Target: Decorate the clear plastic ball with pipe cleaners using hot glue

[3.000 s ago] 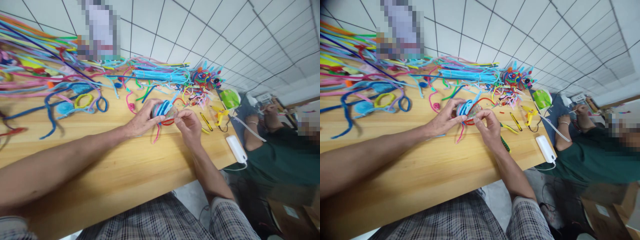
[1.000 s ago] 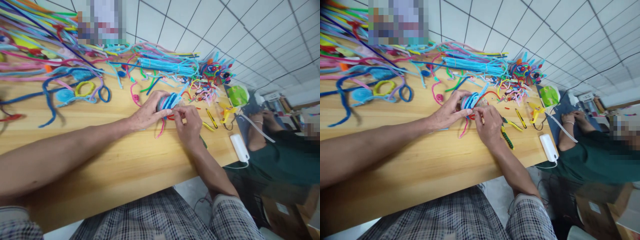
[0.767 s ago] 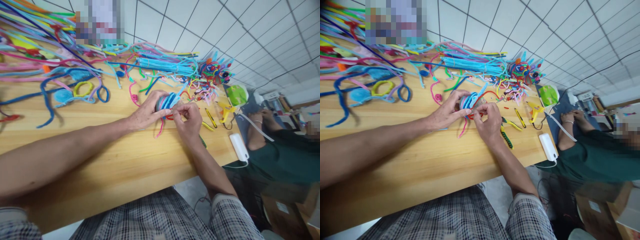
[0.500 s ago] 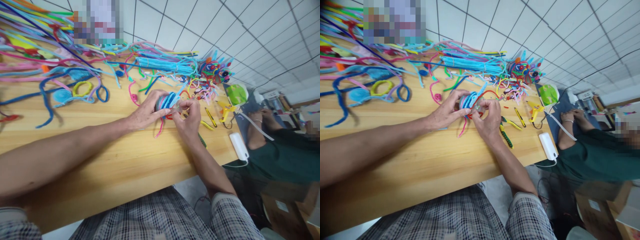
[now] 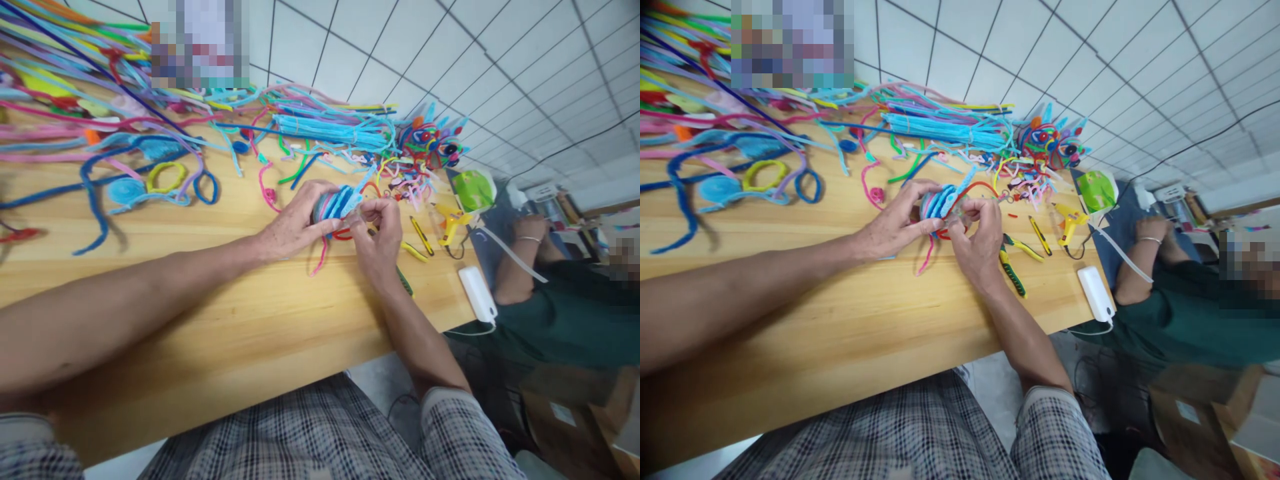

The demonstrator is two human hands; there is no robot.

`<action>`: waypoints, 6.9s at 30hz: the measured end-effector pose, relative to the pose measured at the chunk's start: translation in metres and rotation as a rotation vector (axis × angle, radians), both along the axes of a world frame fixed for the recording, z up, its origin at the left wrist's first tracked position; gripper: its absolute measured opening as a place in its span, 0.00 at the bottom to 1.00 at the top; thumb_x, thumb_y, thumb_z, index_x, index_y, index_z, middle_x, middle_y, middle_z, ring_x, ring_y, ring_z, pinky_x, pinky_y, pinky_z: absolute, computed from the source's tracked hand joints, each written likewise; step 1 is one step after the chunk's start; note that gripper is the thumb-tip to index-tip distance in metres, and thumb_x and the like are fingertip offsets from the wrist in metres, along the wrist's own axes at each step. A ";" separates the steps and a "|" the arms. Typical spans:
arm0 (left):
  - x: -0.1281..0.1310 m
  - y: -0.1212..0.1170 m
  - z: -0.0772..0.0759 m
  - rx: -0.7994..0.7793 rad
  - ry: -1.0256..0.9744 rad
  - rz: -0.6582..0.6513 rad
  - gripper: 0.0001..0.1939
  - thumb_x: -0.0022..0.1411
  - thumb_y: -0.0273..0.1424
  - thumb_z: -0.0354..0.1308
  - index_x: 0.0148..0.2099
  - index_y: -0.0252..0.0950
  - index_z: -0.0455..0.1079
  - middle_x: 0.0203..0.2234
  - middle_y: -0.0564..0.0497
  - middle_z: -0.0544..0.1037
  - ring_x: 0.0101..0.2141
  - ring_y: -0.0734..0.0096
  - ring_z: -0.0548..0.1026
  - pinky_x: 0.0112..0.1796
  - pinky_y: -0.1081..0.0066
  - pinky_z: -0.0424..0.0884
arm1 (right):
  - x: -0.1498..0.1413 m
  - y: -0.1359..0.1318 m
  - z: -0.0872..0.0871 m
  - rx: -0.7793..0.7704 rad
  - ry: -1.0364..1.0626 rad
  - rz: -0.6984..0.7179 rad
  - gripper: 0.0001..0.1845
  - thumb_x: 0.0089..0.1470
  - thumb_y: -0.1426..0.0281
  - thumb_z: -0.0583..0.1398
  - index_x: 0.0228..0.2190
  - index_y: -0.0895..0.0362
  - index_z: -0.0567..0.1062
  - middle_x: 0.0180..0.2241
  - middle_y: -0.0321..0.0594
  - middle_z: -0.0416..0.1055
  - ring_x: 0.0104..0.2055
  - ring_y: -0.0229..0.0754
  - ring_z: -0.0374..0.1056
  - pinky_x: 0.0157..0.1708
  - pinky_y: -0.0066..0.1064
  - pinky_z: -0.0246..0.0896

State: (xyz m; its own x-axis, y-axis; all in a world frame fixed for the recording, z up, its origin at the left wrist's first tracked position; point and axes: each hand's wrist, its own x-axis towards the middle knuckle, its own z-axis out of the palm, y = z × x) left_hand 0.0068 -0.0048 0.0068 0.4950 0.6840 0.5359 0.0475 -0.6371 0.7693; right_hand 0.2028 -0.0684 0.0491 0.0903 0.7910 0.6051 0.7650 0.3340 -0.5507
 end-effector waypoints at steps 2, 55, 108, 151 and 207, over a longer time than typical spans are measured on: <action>0.000 0.000 0.000 0.009 -0.004 0.000 0.33 0.76 0.52 0.60 0.72 0.38 0.64 0.67 0.36 0.72 0.66 0.49 0.71 0.67 0.48 0.71 | 0.000 0.000 -0.001 -0.006 0.000 -0.010 0.08 0.62 0.65 0.64 0.41 0.49 0.70 0.38 0.34 0.72 0.40 0.43 0.69 0.44 0.41 0.69; 0.001 0.001 0.000 -0.034 -0.042 -0.009 0.35 0.74 0.55 0.61 0.70 0.37 0.67 0.66 0.35 0.72 0.67 0.47 0.72 0.68 0.47 0.70 | 0.004 0.000 0.003 -0.020 -0.121 0.003 0.14 0.58 0.66 0.64 0.45 0.49 0.70 0.38 0.35 0.71 0.39 0.44 0.69 0.43 0.42 0.70; -0.001 -0.003 -0.001 -0.043 -0.057 0.003 0.32 0.71 0.49 0.67 0.70 0.41 0.66 0.65 0.37 0.73 0.65 0.46 0.74 0.65 0.43 0.74 | 0.014 -0.003 -0.021 -0.091 0.131 0.027 0.16 0.69 0.56 0.62 0.53 0.49 0.69 0.50 0.43 0.74 0.53 0.48 0.74 0.53 0.45 0.72; 0.003 0.004 0.003 -0.036 0.009 0.022 0.41 0.74 0.65 0.51 0.71 0.38 0.64 0.66 0.36 0.75 0.66 0.43 0.73 0.69 0.45 0.67 | -0.017 -0.060 0.010 -0.521 -0.655 0.304 0.06 0.66 0.72 0.62 0.36 0.54 0.80 0.36 0.43 0.80 0.38 0.45 0.74 0.35 0.35 0.61; 0.002 0.002 -0.004 0.107 0.013 -0.029 0.35 0.73 0.46 0.64 0.74 0.39 0.62 0.68 0.36 0.71 0.69 0.44 0.68 0.70 0.44 0.65 | 0.004 -0.001 0.005 -0.106 0.098 0.029 0.15 0.53 0.67 0.66 0.43 0.49 0.71 0.37 0.33 0.70 0.40 0.41 0.68 0.45 0.39 0.68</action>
